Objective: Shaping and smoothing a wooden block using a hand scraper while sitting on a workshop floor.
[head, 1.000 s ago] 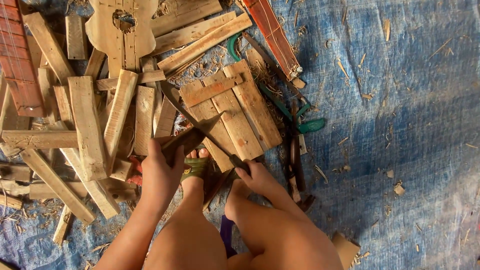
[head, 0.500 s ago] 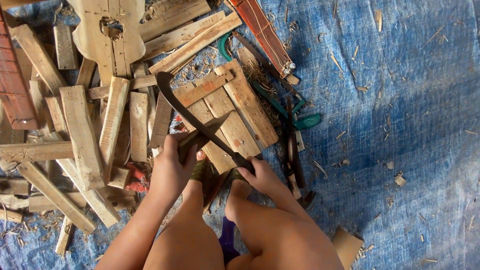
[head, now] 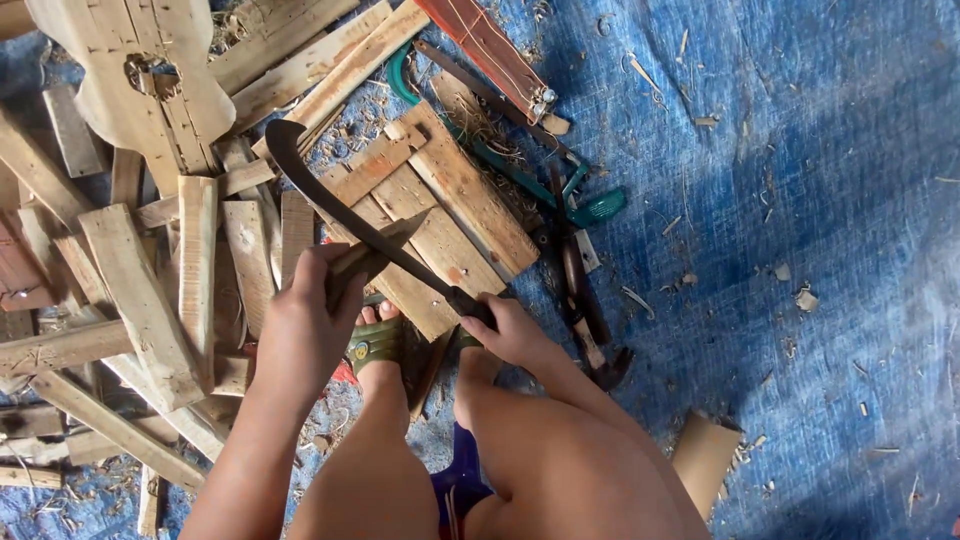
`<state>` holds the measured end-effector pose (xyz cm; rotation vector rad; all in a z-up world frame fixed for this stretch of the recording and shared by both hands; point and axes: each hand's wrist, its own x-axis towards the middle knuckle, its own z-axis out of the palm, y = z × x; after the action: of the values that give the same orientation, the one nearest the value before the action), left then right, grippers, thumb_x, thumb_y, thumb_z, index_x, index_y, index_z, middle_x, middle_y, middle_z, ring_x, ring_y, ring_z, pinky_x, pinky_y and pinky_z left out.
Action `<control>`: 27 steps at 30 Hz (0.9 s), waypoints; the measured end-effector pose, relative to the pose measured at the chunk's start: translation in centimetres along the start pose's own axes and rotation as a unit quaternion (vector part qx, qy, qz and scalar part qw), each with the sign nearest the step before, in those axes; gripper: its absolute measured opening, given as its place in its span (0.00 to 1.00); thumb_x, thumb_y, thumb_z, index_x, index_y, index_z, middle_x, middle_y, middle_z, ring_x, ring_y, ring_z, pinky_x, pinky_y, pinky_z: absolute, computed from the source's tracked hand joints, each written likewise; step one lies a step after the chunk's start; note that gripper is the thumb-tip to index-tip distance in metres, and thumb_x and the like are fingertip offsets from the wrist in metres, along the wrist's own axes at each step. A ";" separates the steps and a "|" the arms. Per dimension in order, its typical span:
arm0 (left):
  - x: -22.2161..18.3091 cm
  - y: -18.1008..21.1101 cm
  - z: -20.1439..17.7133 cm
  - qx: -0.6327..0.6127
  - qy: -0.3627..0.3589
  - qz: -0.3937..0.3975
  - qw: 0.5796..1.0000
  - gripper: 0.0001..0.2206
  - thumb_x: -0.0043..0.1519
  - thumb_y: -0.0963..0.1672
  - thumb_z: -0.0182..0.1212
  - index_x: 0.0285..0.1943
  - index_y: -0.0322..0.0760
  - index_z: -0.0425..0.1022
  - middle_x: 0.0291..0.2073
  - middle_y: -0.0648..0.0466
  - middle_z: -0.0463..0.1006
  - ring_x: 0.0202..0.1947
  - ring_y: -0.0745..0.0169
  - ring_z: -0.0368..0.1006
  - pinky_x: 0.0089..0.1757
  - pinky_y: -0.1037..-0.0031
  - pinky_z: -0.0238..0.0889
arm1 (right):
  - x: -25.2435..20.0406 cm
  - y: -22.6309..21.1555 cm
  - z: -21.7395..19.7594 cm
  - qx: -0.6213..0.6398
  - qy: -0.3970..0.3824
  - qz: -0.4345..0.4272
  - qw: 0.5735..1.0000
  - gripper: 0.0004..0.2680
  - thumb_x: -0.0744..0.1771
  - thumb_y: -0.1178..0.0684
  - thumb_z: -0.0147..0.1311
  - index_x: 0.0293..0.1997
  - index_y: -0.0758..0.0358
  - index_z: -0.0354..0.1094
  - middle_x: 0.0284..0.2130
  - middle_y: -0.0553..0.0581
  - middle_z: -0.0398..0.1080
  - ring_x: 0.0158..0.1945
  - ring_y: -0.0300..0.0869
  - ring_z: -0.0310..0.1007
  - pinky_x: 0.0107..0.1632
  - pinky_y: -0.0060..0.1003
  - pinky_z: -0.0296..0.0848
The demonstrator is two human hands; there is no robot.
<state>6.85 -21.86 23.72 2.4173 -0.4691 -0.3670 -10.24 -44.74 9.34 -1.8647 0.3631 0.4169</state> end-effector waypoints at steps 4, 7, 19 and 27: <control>0.6 0.1 -0.9 0.000 0.010 0.007 1.000 0.15 0.63 0.44 0.67 0.58 0.42 0.74 0.31 0.37 0.82 0.30 0.31 0.80 0.31 0.51 0.75 | 0.1 0.2 0.1 0.017 -0.010 0.009 1.000 0.19 0.71 0.45 0.50 0.53 0.81 0.66 0.20 0.65 0.75 0.23 0.46 0.78 0.23 0.34 0.73; 1.4 -0.2 -1.5 0.040 0.032 0.044 0.998 0.16 0.62 0.44 0.69 0.57 0.41 0.74 0.30 0.36 0.81 0.29 0.31 0.79 0.28 0.49 0.73 | 0.4 0.0 0.0 0.032 -0.014 0.008 0.999 0.18 0.71 0.46 0.51 0.51 0.80 0.66 0.20 0.65 0.75 0.22 0.46 0.78 0.23 0.34 0.74; 6.2 -3.4 -3.4 0.109 0.033 0.077 0.990 0.17 0.64 0.43 0.68 0.60 0.39 0.71 0.36 0.36 0.81 0.32 0.27 0.79 0.31 0.46 0.74 | 4.6 -3.0 -0.7 0.138 -0.024 0.085 0.986 0.14 0.72 0.45 0.43 0.37 0.68 0.66 0.14 0.59 0.70 0.15 0.42 0.73 0.21 0.33 0.73; 6.6 -3.6 -3.7 0.062 0.001 0.064 0.996 0.14 0.65 0.41 0.67 0.57 0.35 0.71 0.37 0.34 0.80 0.33 0.28 0.80 0.33 0.50 0.76 | 5.8 -3.4 0.1 0.072 -0.055 0.149 0.985 0.21 0.73 0.35 0.38 0.40 0.68 0.67 0.14 0.59 0.70 0.16 0.43 0.74 0.25 0.36 0.74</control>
<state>15.01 -19.96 23.29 2.4907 -0.6592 -0.2874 -3.55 -43.81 9.48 -1.6431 0.5848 0.6771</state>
